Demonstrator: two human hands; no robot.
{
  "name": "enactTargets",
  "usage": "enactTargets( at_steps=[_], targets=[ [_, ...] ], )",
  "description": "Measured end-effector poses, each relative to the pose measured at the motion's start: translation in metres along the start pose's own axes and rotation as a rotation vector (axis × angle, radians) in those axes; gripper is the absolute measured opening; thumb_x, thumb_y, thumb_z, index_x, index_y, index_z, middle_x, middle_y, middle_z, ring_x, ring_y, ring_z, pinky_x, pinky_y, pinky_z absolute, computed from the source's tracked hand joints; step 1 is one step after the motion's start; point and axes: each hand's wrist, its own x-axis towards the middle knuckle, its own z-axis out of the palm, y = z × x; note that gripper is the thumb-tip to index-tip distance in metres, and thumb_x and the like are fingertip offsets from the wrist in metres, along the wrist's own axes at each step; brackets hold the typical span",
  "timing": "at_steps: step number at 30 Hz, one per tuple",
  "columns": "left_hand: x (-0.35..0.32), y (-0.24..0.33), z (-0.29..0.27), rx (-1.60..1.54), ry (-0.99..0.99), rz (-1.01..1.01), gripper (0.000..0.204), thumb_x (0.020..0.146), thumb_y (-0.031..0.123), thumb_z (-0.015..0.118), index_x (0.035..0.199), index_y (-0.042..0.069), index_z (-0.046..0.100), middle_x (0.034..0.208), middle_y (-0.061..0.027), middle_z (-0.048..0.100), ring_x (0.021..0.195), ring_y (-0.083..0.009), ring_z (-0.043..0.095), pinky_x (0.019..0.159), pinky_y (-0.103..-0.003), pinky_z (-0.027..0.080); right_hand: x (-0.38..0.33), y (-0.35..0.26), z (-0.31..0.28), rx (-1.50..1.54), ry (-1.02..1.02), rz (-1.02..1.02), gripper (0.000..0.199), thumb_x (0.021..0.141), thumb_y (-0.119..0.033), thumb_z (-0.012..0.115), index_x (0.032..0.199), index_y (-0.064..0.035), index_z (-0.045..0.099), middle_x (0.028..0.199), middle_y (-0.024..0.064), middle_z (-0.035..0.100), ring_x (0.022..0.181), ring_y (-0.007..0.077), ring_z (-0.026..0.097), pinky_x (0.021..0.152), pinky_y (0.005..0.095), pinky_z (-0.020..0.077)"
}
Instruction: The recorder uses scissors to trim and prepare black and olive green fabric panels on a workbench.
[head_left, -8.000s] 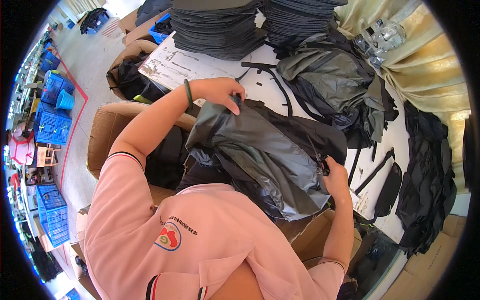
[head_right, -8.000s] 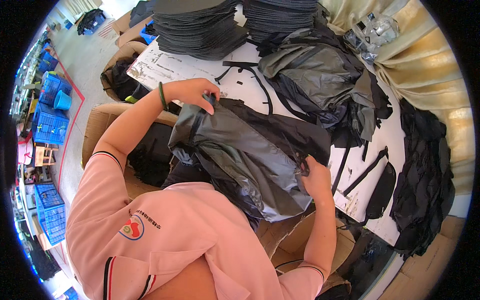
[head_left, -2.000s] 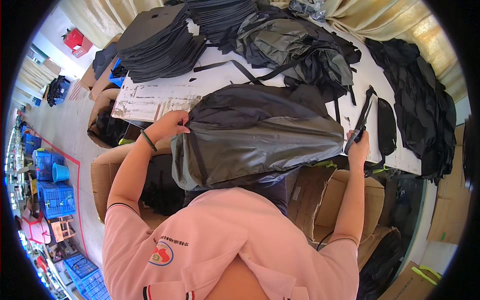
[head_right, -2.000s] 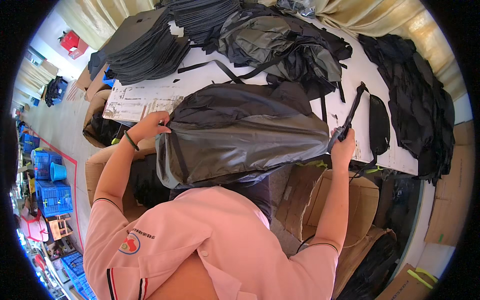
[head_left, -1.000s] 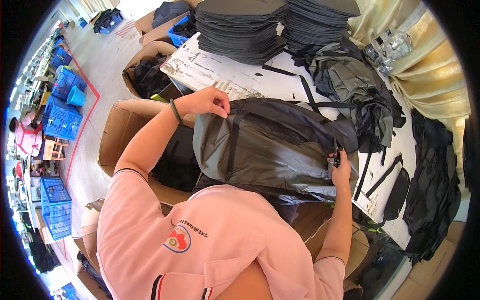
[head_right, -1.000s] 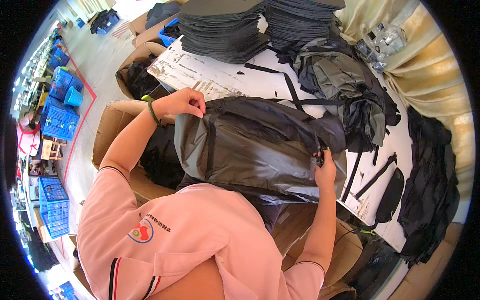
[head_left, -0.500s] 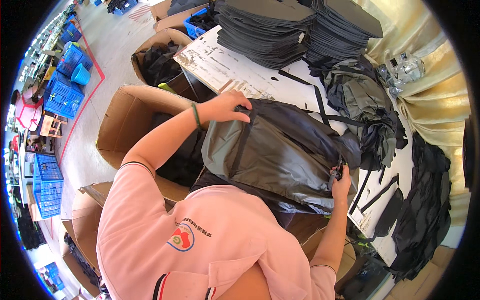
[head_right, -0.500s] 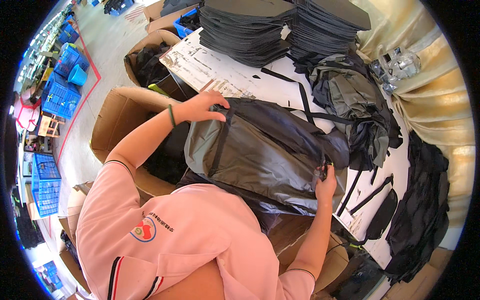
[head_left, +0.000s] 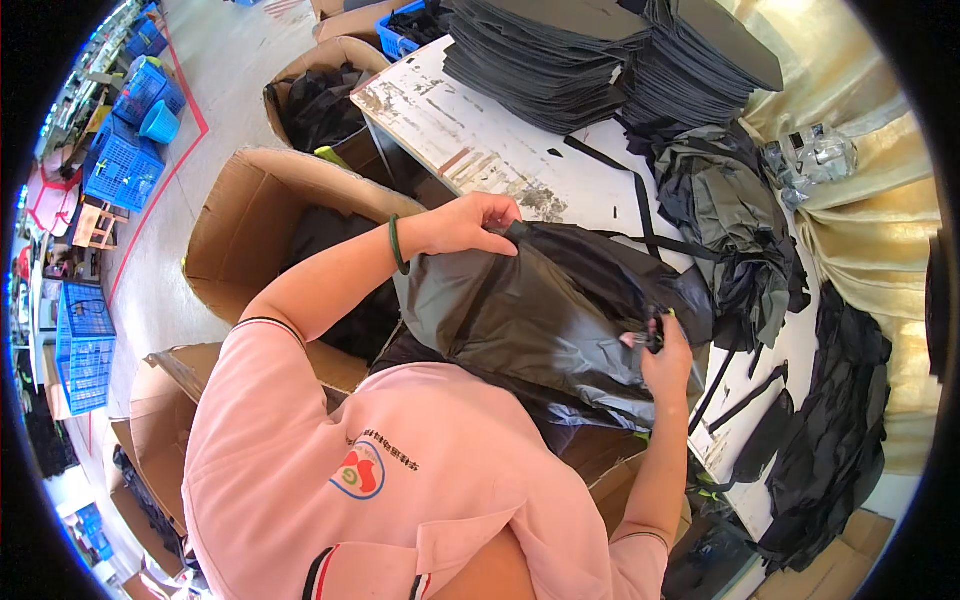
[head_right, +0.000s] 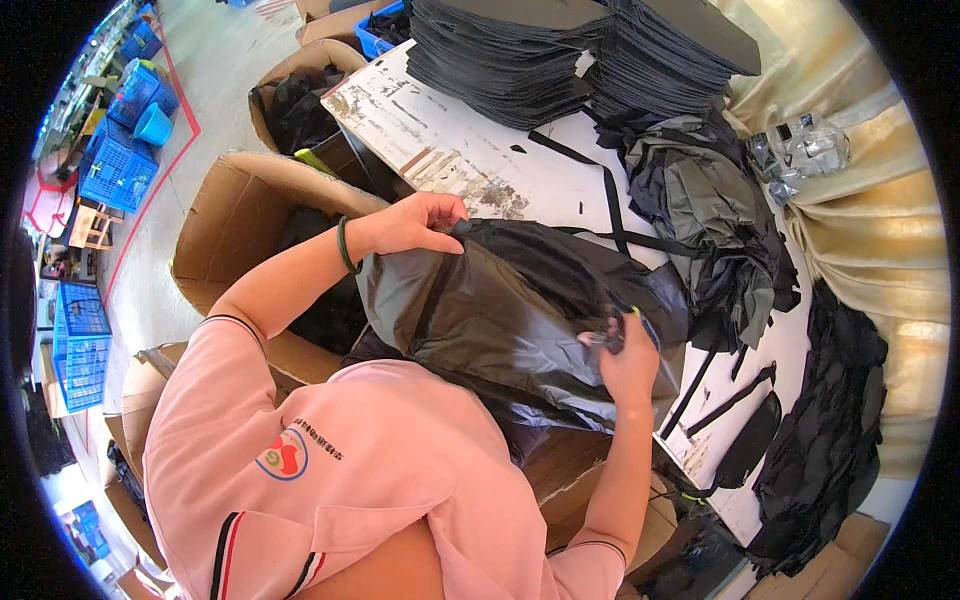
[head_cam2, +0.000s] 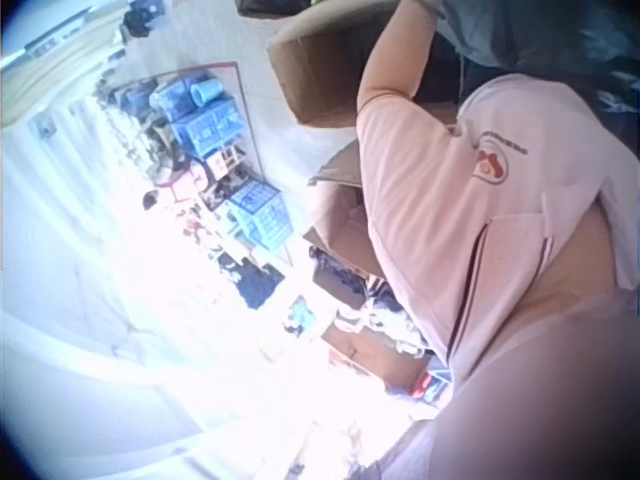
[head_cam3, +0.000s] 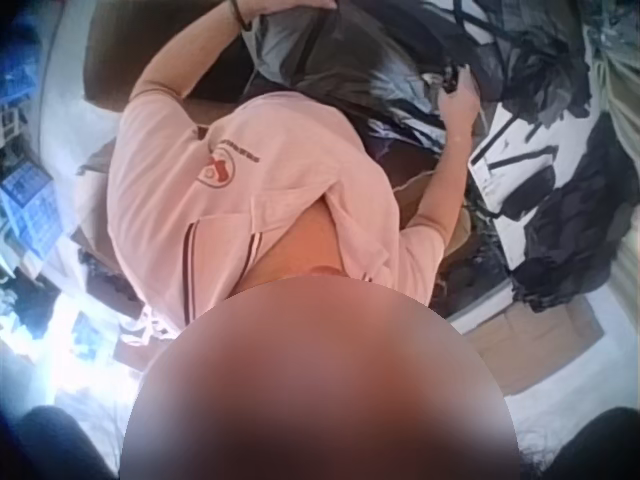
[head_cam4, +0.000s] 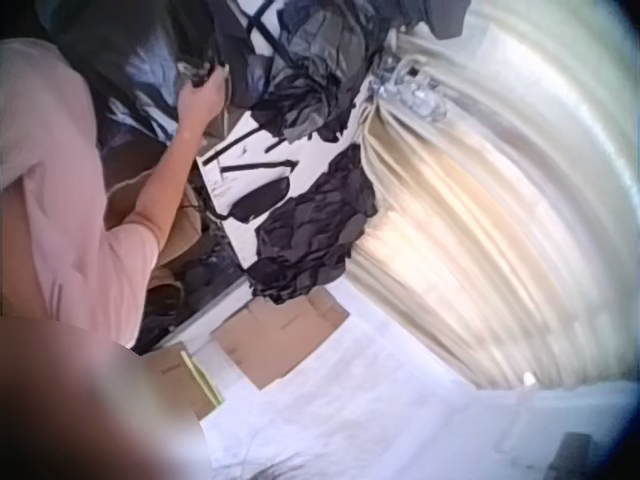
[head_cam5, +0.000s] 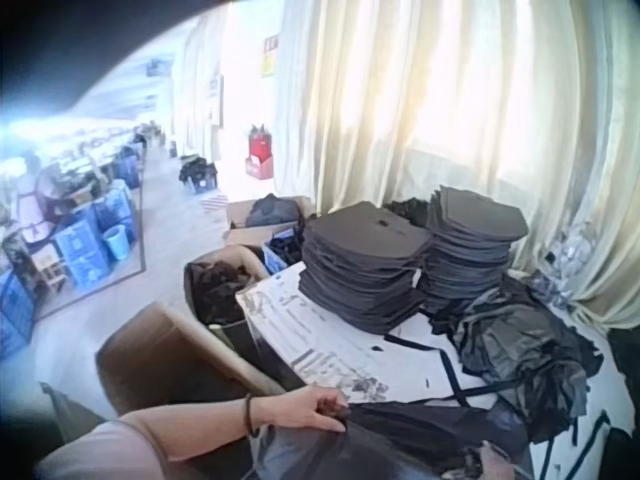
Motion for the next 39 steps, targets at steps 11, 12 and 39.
enactTargets(
  at_steps=[11,12,39],
  targets=[
    [0.005,0.009,0.015,0.079,-0.055,-0.136,0.018,0.079,0.003,0.073,0.092,0.005,0.059,0.081,0.0070,0.052,0.077,-0.0032,0.046,0.075,-0.021,0.041,0.042,-0.100,-0.003,-0.267,-0.203,-0.472,0.054,0.058,-0.040,0.084,0.091,-0.0070,0.056,0.082,0.0081,0.065,0.079,0.0276,0.061,0.069,0.0381,0.0383],
    [0.005,0.009,0.016,0.077,-0.052,-0.135,0.018,0.079,0.003,0.073,0.092,0.005,0.059,0.081,0.0070,0.052,0.077,-0.0032,0.046,0.075,-0.021,0.041,0.043,-0.102,-0.004,-0.272,-0.212,-0.465,0.053,0.058,-0.039,0.084,0.090,-0.0069,0.057,0.082,0.0081,0.065,0.079,0.0275,0.061,0.069,0.0379,0.0382],
    [0.012,0.031,0.027,0.171,-0.072,-0.137,0.016,0.078,0.007,0.074,0.088,0.004,0.061,0.078,0.0054,0.057,0.072,-0.0032,0.047,0.067,-0.020,0.040,0.041,-0.107,-0.013,-0.304,-0.182,-0.442,0.056,0.058,-0.045,0.083,0.087,-0.0059,0.056,0.078,0.0089,0.065,0.076,0.0273,0.062,0.068,0.0373,0.0374]
  ],
)
